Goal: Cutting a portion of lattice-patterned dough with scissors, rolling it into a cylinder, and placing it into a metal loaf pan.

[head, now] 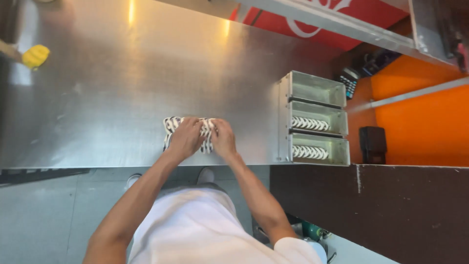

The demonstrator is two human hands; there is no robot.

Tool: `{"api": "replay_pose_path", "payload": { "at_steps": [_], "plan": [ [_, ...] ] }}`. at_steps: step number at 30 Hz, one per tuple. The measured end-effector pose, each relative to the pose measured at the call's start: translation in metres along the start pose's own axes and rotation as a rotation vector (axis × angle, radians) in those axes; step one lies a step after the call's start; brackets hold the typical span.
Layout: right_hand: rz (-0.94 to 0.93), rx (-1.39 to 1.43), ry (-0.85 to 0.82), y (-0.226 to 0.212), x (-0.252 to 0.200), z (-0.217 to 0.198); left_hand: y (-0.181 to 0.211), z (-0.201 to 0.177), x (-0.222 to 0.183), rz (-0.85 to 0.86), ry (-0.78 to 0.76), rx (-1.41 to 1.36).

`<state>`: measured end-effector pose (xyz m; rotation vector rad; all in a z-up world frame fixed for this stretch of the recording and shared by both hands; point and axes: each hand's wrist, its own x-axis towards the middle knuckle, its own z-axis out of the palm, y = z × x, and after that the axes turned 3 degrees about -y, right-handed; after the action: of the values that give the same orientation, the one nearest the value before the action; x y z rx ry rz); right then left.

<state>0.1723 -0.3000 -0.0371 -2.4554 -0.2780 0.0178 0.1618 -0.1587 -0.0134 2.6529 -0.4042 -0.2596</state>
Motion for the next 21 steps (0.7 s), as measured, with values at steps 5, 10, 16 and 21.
{"api": "replay_pose_path", "payload": {
  "at_steps": [5,10,16,21],
  "plan": [
    [0.079,-0.154,-0.212,0.016,0.018,0.021,-0.024,0.043,0.026,-0.001,-0.094,0.021],
    [0.050,-0.208,-0.240,0.005,0.020,0.021,-0.022,0.044,0.032,0.048,-0.073,0.056],
    [0.073,-0.274,-0.264,-0.020,0.016,0.007,-0.019,0.043,0.032,0.166,0.053,0.196],
    [0.030,-0.332,-0.219,-0.030,0.017,-0.002,-0.023,0.045,0.034,0.149,0.004,0.203]
  ]
}}
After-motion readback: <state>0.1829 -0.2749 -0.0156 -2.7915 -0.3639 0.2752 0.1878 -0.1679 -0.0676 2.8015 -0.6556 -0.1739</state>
